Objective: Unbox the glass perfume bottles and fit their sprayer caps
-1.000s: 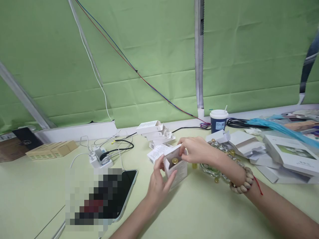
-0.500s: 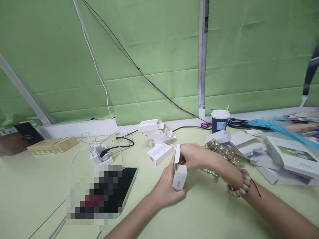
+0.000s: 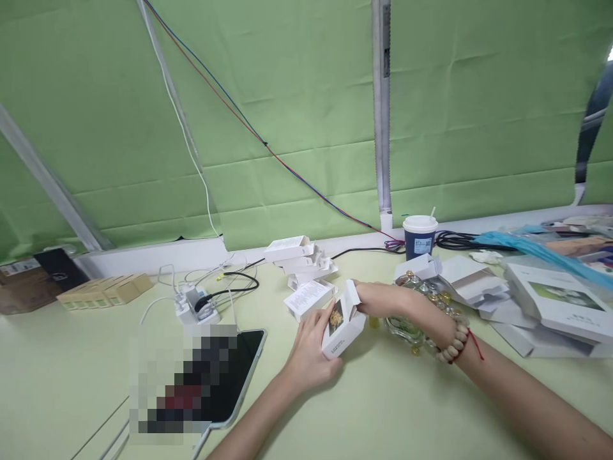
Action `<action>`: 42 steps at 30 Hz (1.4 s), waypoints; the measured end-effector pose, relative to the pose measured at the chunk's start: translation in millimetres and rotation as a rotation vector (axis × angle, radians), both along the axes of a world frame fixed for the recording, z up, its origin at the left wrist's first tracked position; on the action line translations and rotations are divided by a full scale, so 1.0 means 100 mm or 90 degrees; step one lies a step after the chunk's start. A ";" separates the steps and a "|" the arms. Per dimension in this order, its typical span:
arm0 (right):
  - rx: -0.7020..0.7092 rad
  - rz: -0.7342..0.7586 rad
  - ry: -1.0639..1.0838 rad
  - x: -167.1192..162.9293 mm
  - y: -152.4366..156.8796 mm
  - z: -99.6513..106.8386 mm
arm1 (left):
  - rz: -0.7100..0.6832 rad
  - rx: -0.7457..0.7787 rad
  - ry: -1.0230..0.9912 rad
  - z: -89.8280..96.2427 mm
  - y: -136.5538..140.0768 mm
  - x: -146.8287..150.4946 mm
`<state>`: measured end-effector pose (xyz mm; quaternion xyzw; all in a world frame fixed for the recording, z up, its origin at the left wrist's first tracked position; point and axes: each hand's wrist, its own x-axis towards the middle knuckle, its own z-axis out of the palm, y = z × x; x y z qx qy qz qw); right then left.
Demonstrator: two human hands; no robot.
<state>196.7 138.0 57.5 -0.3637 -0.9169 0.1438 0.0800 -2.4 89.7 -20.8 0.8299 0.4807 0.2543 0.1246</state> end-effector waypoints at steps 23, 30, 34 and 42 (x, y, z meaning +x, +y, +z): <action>-0.221 -0.065 0.146 0.28 0.07 0.15 | 0.098 0.026 -0.008 -0.04 0.01 0.01; -0.323 -0.127 0.317 0.23 0.05 0.17 | 0.096 0.021 -0.120 -0.03 0.00 0.04; -0.375 -0.188 0.404 0.12 0.00 0.18 | 0.088 0.010 -0.172 -0.03 0.00 0.05; -0.398 -0.284 0.595 0.07 0.08 0.12 | 0.082 0.000 -0.197 -0.02 -0.04 0.05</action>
